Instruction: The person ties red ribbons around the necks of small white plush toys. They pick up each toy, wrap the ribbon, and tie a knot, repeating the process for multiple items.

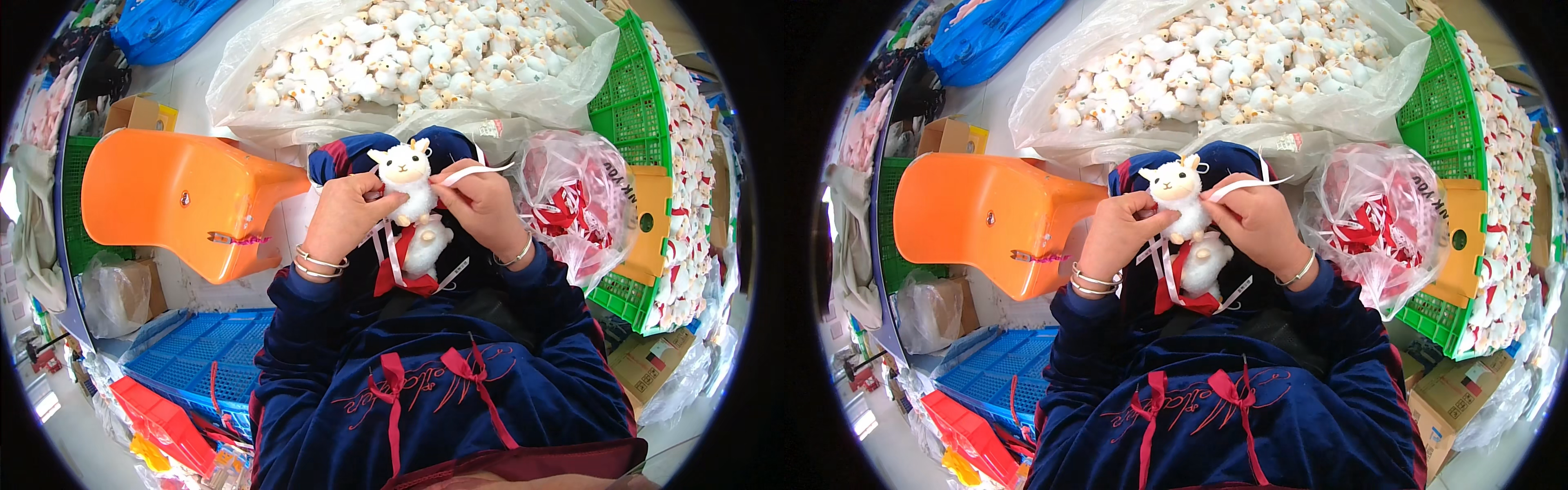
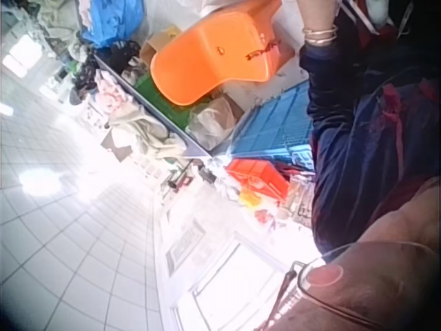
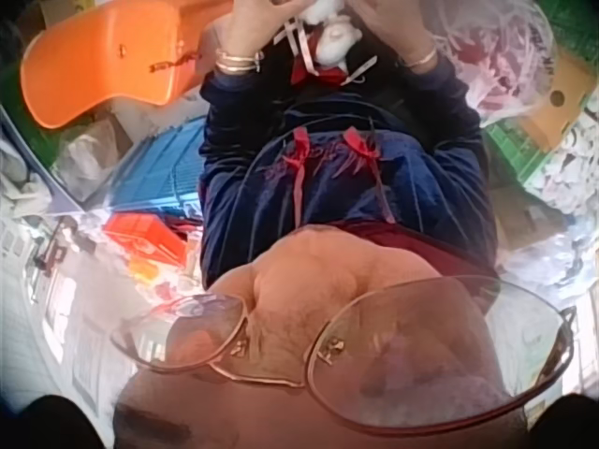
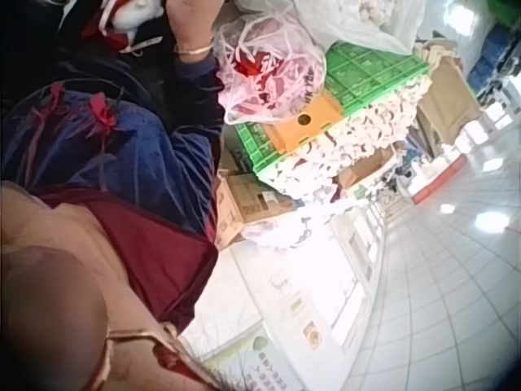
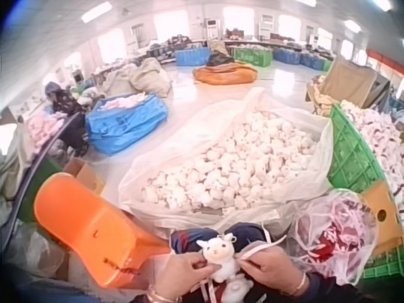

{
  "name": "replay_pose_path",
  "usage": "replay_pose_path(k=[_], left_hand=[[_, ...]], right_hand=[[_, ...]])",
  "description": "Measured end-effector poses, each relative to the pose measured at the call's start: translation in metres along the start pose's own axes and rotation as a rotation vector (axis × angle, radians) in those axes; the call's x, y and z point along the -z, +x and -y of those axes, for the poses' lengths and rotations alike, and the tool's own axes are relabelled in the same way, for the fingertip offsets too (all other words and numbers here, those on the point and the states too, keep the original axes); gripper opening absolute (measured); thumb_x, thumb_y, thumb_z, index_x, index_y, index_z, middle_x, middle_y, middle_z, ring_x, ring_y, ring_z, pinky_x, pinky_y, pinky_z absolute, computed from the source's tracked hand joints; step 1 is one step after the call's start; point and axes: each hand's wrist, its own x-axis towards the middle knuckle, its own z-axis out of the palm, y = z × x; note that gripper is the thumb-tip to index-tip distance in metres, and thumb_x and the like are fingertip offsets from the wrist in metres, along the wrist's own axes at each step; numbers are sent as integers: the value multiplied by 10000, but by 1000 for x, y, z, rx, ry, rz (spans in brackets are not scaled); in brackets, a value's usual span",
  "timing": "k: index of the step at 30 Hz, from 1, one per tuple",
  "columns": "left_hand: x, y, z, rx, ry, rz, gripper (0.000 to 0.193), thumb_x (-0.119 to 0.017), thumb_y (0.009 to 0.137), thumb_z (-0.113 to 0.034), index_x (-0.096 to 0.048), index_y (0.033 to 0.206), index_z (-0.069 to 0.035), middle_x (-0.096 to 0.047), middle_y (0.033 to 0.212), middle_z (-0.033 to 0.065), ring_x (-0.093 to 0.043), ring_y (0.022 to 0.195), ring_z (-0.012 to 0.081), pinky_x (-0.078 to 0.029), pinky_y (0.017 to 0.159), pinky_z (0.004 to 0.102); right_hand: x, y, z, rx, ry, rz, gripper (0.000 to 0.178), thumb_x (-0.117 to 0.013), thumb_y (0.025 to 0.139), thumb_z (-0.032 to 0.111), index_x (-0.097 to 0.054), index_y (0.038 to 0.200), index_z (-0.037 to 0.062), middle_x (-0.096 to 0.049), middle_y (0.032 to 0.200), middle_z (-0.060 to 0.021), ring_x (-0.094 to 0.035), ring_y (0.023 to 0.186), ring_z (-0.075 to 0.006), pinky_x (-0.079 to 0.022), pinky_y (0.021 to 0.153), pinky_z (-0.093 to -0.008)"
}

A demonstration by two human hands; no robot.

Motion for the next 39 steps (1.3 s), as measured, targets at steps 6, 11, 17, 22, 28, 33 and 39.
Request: replay_pose_path(k=[6,11,17,22,28,33,39], left_hand=[[-2,2,-8,-68,119,-67,343,-832,839,-247,-648,809,41,-591,655,79,-515,589,138,-437,552,311],[0,8,-16,-89,205,-113,395,-820,838,-290,-605,791,38,-610,673,157,-581,569,278,-452,550,381],[1,17,-13,-219,239,-77,305,-754,880,-260,-630,820,12,-638,776,167,-634,712,342,-489,647,428],[1,23,-14,-309,247,-55,213,-733,901,-197,-706,929,13,-663,850,151,-653,765,316,-507,677,399],[-22,29,6,-186,-352,-145,163,-751,906,-99,-746,1032,4,-644,849,56,-600,738,152,-481,679,279],[-28,35,12,-259,-331,-105,159,-718,924,-91,-748,1045,6,-657,869,37,-604,768,119,-486,683,268],[-21,35,-6,-165,-289,-50,168,-721,915,-104,-745,1039,7,-662,826,20,-599,754,91,-488,674,263]], right_hand=[[-12,-3,-4,-57,-5,-67,85,-744,879,60,-692,899,-5,-663,838,-114,-630,690,-250,-498,627,-343],[-17,12,0,-130,100,-63,90,-723,907,54,-676,928,-20,-628,853,-92,-592,674,-200,-469,617,-305],[-24,21,-3,-63,82,-47,85,-715,907,60,-672,935,-8,-624,856,-91,-618,745,-247,-486,671,-332],[-26,31,-6,26,95,-26,88,-711,900,57,-683,965,4,-635,908,-92,-631,778,-252,-497,686,-335],[-20,31,-16,-121,280,34,66,-696,928,22,-670,985,0,-588,986,-23,-529,761,-88,-434,675,-231],[-15,35,-26,-136,439,92,70,-706,936,39,-687,998,14,-567,957,-11,-512,768,-75,-423,674,-219],[-18,42,-25,-72,334,83,108,-689,961,80,-731,1054,43,-571,976,-2,-519,789,-83,-430,690,-221]])
